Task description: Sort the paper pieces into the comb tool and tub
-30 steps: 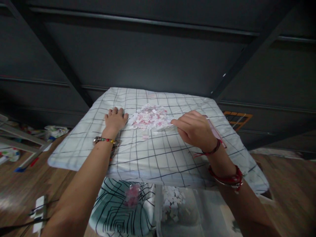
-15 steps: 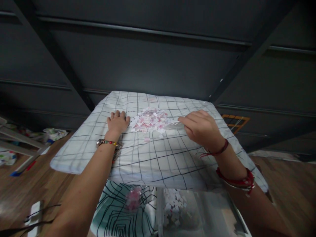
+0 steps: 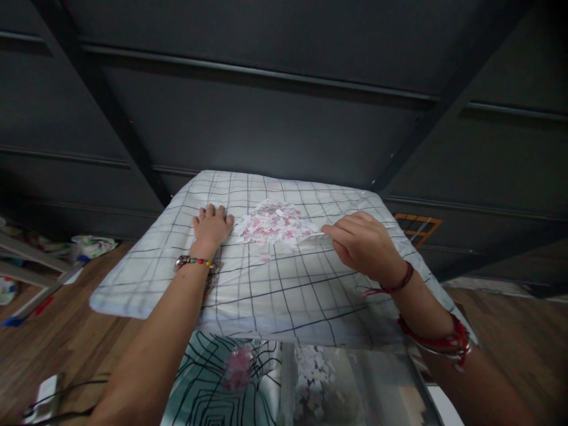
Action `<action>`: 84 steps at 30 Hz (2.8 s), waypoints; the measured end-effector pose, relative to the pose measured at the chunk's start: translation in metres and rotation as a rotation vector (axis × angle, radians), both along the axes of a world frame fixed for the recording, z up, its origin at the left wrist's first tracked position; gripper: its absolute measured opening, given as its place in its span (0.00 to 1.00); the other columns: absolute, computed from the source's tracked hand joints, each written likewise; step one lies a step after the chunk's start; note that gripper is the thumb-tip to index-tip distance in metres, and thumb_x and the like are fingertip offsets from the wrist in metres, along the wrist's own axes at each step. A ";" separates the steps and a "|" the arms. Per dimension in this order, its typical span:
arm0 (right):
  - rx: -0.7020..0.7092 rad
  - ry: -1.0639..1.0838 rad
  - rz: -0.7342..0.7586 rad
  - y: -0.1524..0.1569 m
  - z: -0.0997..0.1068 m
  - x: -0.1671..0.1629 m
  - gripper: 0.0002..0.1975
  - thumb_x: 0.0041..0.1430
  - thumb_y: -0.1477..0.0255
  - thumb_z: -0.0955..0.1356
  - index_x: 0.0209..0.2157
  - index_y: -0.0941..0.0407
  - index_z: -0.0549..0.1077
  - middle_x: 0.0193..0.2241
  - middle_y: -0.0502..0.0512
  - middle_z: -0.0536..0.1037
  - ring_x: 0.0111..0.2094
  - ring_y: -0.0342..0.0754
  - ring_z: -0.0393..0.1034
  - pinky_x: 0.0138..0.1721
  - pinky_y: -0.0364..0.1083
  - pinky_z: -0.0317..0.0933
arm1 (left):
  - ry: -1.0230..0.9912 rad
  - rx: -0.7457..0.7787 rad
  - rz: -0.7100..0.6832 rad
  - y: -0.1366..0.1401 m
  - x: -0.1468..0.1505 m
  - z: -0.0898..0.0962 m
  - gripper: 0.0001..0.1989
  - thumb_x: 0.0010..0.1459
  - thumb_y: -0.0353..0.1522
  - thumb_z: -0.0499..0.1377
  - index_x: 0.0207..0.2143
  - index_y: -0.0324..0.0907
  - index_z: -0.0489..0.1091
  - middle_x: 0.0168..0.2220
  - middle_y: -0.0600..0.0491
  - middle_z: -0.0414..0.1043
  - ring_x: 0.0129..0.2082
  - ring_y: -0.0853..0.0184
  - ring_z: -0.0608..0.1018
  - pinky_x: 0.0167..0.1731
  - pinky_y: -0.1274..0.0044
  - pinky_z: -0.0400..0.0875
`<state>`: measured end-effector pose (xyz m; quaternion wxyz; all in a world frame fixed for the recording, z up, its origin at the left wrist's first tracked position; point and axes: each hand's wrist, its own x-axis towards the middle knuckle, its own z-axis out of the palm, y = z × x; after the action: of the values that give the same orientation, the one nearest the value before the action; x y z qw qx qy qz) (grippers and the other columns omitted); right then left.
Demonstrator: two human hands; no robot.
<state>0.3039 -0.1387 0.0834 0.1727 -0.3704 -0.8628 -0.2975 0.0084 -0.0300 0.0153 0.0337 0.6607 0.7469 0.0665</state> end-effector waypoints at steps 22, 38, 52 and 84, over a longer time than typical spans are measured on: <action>-0.100 0.045 -0.018 -0.008 0.005 0.007 0.13 0.57 0.79 0.60 0.29 0.55 0.76 0.22 0.51 0.71 0.27 0.47 0.60 0.35 0.48 0.53 | 0.013 0.024 -0.003 0.002 -0.001 -0.004 0.29 0.64 0.41 0.39 0.64 0.40 0.59 0.68 0.42 0.53 0.67 0.47 0.55 0.60 0.56 0.54; 0.153 -0.053 -0.070 0.001 -0.001 -0.009 0.10 0.54 0.81 0.63 0.28 0.56 0.74 0.19 0.50 0.68 0.26 0.47 0.56 0.33 0.48 0.47 | 0.011 0.008 -0.008 0.002 -0.001 -0.003 0.30 0.64 0.41 0.39 0.64 0.39 0.58 0.68 0.41 0.51 0.67 0.47 0.54 0.61 0.55 0.54; 0.223 -0.043 -0.108 0.009 -0.008 -0.006 0.10 0.55 0.81 0.63 0.27 0.55 0.73 0.18 0.50 0.67 0.25 0.47 0.56 0.33 0.48 0.46 | 0.027 0.017 -0.013 0.001 0.000 -0.002 0.29 0.65 0.40 0.40 0.63 0.39 0.59 0.67 0.42 0.53 0.66 0.47 0.56 0.60 0.56 0.55; 0.063 0.137 0.054 -0.001 -0.009 0.007 0.12 0.57 0.80 0.60 0.32 0.57 0.75 0.21 0.49 0.71 0.27 0.47 0.62 0.34 0.46 0.53 | 0.013 0.003 -0.014 0.002 -0.001 -0.003 0.30 0.65 0.41 0.40 0.64 0.40 0.58 0.68 0.43 0.52 0.67 0.46 0.55 0.61 0.55 0.53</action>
<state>0.3109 -0.1402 0.0740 0.2510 -0.3610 -0.8487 -0.2939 0.0077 -0.0280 0.0126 0.0284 0.6664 0.7424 0.0633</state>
